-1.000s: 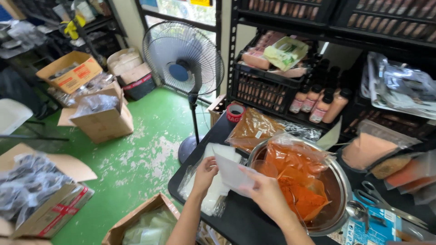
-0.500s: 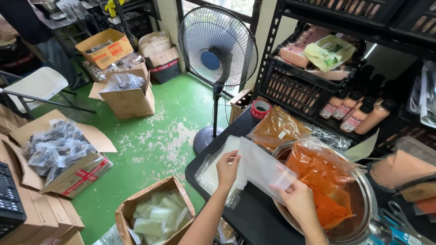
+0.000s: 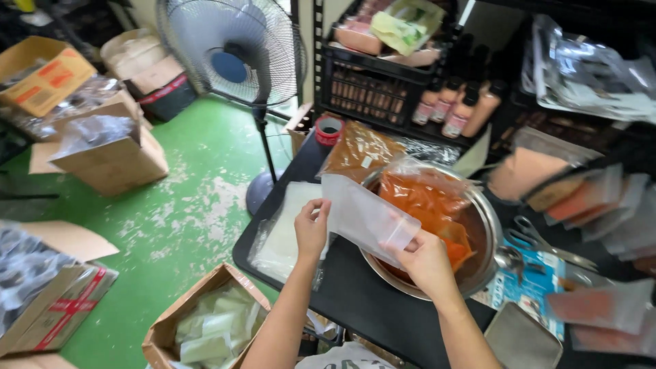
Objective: Scooping orange powder from a large bowl into small plastic bags using a spoon and a small cup, then weighing them.
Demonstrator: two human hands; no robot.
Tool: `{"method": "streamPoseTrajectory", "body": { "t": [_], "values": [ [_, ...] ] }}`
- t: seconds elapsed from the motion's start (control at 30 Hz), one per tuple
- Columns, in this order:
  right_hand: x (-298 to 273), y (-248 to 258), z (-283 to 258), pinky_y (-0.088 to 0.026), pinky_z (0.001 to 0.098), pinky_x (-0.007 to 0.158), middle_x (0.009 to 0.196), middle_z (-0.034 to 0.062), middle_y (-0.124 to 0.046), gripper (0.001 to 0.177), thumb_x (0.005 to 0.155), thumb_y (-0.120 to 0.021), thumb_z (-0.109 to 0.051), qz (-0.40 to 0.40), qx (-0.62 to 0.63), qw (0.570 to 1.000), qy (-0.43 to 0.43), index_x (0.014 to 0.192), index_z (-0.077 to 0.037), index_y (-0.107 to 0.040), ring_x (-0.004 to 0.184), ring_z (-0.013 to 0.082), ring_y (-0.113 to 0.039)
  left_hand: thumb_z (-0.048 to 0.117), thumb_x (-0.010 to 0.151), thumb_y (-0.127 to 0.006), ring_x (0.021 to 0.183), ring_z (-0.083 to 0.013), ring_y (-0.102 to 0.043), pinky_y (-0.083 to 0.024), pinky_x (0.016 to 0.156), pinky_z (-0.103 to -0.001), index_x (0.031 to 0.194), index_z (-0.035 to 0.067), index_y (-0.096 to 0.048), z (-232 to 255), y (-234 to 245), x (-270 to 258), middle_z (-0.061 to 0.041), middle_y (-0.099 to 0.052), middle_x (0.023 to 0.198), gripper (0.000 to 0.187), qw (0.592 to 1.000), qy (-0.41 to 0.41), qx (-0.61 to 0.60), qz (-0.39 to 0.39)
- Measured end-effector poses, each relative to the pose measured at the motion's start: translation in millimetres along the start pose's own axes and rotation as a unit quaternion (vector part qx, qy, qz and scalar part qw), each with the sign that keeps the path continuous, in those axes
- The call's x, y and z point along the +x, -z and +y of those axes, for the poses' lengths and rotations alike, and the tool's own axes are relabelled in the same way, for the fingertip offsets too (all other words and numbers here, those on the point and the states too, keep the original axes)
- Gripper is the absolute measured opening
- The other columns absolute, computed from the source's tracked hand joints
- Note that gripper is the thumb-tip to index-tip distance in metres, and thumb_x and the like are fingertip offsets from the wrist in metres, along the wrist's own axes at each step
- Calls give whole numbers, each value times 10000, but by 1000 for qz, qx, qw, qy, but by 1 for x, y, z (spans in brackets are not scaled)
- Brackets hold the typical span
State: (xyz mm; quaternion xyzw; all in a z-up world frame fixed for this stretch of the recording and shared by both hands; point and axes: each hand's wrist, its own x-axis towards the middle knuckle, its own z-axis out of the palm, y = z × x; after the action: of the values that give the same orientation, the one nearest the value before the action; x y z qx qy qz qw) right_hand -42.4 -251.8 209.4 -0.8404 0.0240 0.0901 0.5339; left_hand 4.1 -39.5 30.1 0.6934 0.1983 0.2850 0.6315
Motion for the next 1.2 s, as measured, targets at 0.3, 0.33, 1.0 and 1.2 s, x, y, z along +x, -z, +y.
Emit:
{"method": "streamPoseTrajectory", "body": {
  "t": [0.3,0.33,1.0,1.2],
  "values": [
    [-18,74,5,-645,427,606,868,244,-769,404,681,-861,54,52,125,991,18,1066,45,-738,743,228,-704,272,1084,-477,1512,-316,-263,-206,1240,-454,1203,-60,-657,104,-10,-8,-223,-423,1552,395,947,136,-174,-234],
    [-17,76,9,-645,427,606,868,244,-769,404,681,-861,54,62,126,990,12,1066,45,-738,743,228,-704,272,1084,-477,1512,-316,-263,-206,1240,-454,1203,-60,-657,101,-13,-7,-223,-423,1552,395,944,140,-174,-245],
    [72,-60,79,-631,388,728,1002,14,-726,136,936,-654,-263,28,-405,885,229,972,-178,-753,825,282,-760,235,784,-899,1294,-224,-579,-416,1130,-372,1387,162,-586,65,-2,29,-55,-630,1330,683,975,-159,12,-155],
    [110,-108,161,-626,469,612,922,87,-661,77,810,-669,-30,6,-482,842,243,868,-80,-662,714,402,-746,196,703,-958,1405,-276,-467,-316,1203,-410,1462,119,-504,59,8,17,-112,-525,1453,889,979,-128,-13,-156]
  ]
}}
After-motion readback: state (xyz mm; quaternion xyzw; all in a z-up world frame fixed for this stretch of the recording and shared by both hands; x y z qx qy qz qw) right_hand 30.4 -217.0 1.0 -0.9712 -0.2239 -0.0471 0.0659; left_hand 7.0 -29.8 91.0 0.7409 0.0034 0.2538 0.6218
